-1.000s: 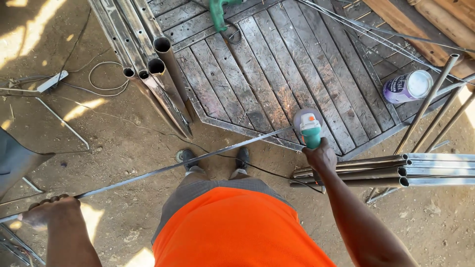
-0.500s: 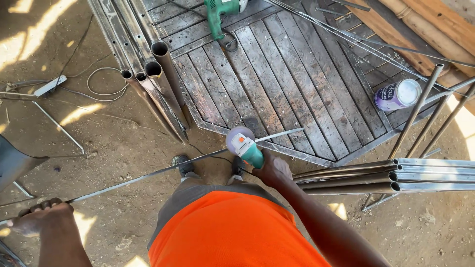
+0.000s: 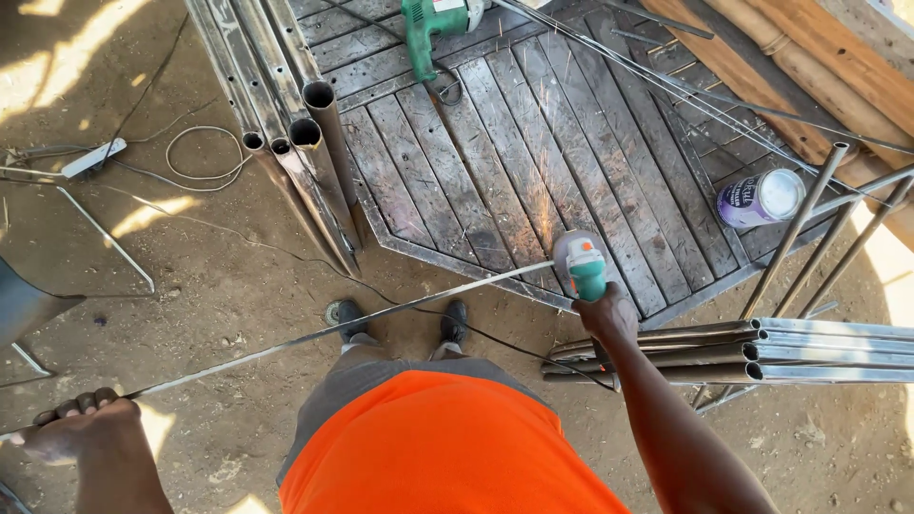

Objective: Grinding a long metal rod using a handheld angle grinder on a metal workbench.

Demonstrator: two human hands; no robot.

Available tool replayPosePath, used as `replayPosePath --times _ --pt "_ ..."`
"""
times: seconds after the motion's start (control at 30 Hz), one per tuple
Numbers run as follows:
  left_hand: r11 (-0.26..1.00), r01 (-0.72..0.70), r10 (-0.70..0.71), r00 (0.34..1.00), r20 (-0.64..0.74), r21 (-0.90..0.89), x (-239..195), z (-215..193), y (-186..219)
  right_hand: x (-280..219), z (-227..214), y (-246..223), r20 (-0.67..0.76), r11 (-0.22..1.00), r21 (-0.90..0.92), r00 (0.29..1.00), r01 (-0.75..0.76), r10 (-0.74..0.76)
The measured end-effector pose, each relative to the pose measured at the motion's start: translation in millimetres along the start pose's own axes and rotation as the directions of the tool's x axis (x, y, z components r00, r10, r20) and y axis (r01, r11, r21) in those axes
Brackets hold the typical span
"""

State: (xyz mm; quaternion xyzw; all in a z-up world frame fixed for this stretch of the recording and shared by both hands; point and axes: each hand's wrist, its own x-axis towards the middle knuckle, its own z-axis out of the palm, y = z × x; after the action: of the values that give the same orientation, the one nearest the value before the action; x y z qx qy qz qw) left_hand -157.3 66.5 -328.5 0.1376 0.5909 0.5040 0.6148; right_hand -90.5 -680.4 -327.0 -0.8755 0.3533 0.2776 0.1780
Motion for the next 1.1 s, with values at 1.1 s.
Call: replayPosePath --times 1.1 --pt "0.994 -0.003 0.023 0.983 -0.184 0.109 86 32 -2 -32 18 8 -0.110 0.991 0.129 0.994 0.030 -0.015"
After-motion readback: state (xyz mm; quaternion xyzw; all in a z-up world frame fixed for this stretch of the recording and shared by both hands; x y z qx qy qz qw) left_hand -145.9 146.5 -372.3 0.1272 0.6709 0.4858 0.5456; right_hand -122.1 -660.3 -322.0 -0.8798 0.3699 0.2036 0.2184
